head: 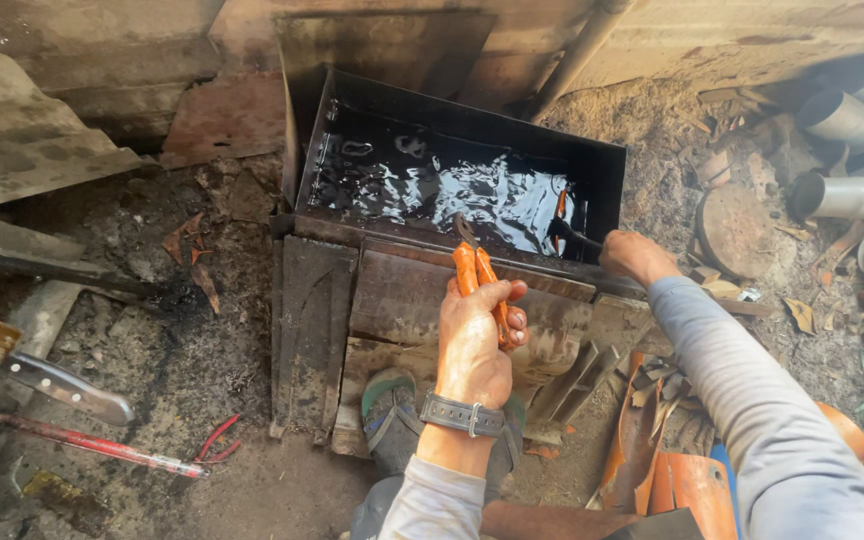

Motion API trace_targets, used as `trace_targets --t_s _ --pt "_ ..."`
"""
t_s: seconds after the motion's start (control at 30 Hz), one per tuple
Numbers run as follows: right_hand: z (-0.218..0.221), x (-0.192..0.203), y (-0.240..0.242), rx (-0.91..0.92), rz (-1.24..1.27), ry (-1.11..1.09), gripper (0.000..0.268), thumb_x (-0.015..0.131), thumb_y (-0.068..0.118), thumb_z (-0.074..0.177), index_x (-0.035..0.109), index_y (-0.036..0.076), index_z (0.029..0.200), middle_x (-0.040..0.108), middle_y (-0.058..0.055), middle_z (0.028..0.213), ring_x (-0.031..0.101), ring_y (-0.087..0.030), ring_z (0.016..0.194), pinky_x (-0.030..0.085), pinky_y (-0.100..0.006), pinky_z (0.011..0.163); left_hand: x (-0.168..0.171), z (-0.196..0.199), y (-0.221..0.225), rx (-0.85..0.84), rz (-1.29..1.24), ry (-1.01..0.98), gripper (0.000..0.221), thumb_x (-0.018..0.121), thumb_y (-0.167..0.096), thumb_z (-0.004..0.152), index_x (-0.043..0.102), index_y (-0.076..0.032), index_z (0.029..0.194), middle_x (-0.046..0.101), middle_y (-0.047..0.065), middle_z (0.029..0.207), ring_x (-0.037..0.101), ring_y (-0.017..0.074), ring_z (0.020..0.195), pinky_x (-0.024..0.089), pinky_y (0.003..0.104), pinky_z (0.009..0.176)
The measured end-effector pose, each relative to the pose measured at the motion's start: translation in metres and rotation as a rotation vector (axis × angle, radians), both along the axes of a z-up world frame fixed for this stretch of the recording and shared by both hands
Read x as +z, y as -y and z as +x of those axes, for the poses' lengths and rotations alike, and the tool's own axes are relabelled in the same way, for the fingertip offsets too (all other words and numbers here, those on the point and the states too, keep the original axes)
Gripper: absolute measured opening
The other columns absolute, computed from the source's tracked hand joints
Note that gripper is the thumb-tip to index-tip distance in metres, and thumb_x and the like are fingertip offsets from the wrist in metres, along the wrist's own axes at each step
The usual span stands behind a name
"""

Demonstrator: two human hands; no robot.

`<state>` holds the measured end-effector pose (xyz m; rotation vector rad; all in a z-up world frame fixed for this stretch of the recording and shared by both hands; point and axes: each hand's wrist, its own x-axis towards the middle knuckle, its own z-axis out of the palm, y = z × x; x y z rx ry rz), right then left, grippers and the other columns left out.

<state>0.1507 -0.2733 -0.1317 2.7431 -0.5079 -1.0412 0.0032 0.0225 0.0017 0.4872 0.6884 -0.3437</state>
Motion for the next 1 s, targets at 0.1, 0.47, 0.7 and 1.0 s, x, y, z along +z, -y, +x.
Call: trace_targets --t_s 0.1,0.47,0.7,1.0 --pt "0.004 -0.006 0.002 0.034 0.058 -0.011 0.037 0.060 0.006 0.085 0.075 0.004 0.118 0.071 -0.022 0.124 0.067 -0.044 0.118 0.053 -0.059 0.098 -0.001 -0.001 0.001 0.005 -0.028 0.016 0.027 0.058 -0.005 0.091 0.049 -0.010 0.116 0.065 0.010 0.089 0.054 0.0126 0.056 0.043 0.027 0.047" --pt "0.013 -0.039 -0.004 0.103 0.074 -0.034 0.029 0.058 0.008 0.088 0.074 -0.005 0.107 0.074 -0.029 0.109 0.075 -0.041 0.101 0.058 -0.046 0.089 -0.002 -0.003 -0.003 0.023 -0.023 0.035 0.029 0.059 -0.004 0.089 0.048 -0.010 0.116 0.065 0.011 0.089 0.054 0.0129 0.055 0.043 0.027 0.046" --pt "-0.011 -0.051 -0.001 0.345 0.080 0.071 0.029 0.050 0.010 0.096 0.072 -0.003 0.110 0.072 -0.029 0.110 0.072 -0.043 0.104 0.059 -0.050 0.090 0.002 -0.004 -0.007 0.031 -0.007 0.027 0.030 0.058 -0.004 0.090 0.048 -0.009 0.117 0.064 0.011 0.089 0.054 0.0122 0.055 0.044 0.027 0.047" --pt "-0.010 -0.042 -0.010 0.489 0.007 0.035 0.029 0.052 0.013 0.097 0.077 0.002 0.108 0.074 -0.024 0.111 0.075 -0.038 0.103 0.063 -0.048 0.086 0.005 -0.003 -0.012 0.045 0.018 0.028 0.031 0.058 -0.003 0.090 0.048 -0.008 0.118 0.065 0.012 0.090 0.054 0.0126 0.054 0.043 0.027 0.045"
